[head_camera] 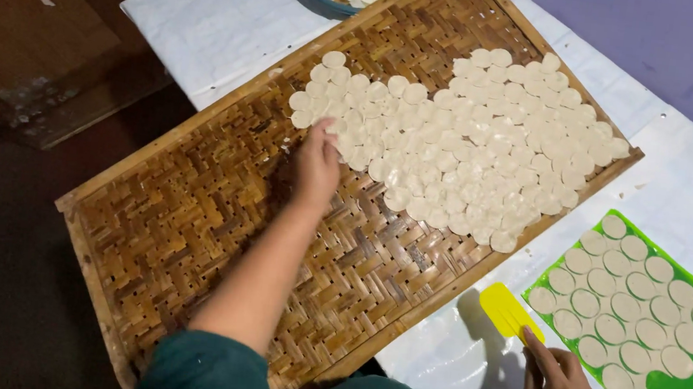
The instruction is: Transferring small circular dough pieces from a cutting sheet to a woven bamboo drying tray using a spatula.
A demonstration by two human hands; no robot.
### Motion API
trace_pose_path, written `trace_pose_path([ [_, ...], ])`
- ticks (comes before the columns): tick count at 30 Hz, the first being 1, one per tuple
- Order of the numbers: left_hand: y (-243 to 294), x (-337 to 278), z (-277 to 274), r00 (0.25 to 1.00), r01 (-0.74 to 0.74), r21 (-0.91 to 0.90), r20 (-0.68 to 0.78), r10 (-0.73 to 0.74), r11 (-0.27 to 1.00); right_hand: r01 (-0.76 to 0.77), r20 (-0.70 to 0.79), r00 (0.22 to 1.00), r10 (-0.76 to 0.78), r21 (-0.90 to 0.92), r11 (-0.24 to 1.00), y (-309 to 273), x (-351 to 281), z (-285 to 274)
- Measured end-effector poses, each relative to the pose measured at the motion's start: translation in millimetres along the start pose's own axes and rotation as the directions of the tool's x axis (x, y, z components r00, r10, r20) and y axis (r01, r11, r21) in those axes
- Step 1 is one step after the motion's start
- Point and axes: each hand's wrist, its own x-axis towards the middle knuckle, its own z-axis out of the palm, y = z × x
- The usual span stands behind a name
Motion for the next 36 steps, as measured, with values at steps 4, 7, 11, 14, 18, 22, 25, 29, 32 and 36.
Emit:
trace_pose_path([
  [4,-63,91,-30,0.986,-0.095,0.215,-0.115,0.122,0.972,-0.073,0.086,0.993,0.079,-0.074,0.995,33,-6,29],
  [7,-76,133,-43,0.991,-0.063,0.295,-0.092,0.094,0.953,0.049,0.092,0.994,-0.06,0.119,0.992,77,-13,65],
  [11,-46,147,-49,0.992,-0.08,0.311,0.119,0.045,0.947,-0.018,0.134,0.991,-0.003,0.158,0.987,91,-18,80],
  [14,-56,155,-49,0.981,-0.054,0.361,0.194,-0.019,0.931,-0.024,0.156,0.988,0.0,0.156,0.988,108,-23,91],
  [18,-79,169,-44,0.989,-0.013,0.413,0.139,-0.049,0.911,-0.036,0.146,0.989,0.009,0.185,0.982,112,-24,89],
  [22,-62,163,-47,0.985,0.064,0.42,0.12,-0.126,0.905,-0.075,0.122,0.991,0.051,0.194,0.978,106,-24,85],
  [25,-50,158,-51,0.971,0.116,0.433,0.138,-0.193,0.894,-0.042,0.085,0.996,0.023,0.221,0.974,101,-23,80],
  [29,-43,153,-53,0.955,0.106,0.509,0.187,-0.23,0.854,-0.019,0.107,0.994,-0.006,0.224,0.974,105,-22,81],
  [32,-59,158,-45,0.954,0.072,0.586,0.196,-0.228,0.807,-0.041,0.169,0.986,0.002,0.228,0.973,105,-22,76],
  [36,-16,132,-40,0.951,0.135,0.586,0.149,-0.27,0.799,-0.071,0.138,0.989,0.046,0.185,0.98,91,-29,54],
])
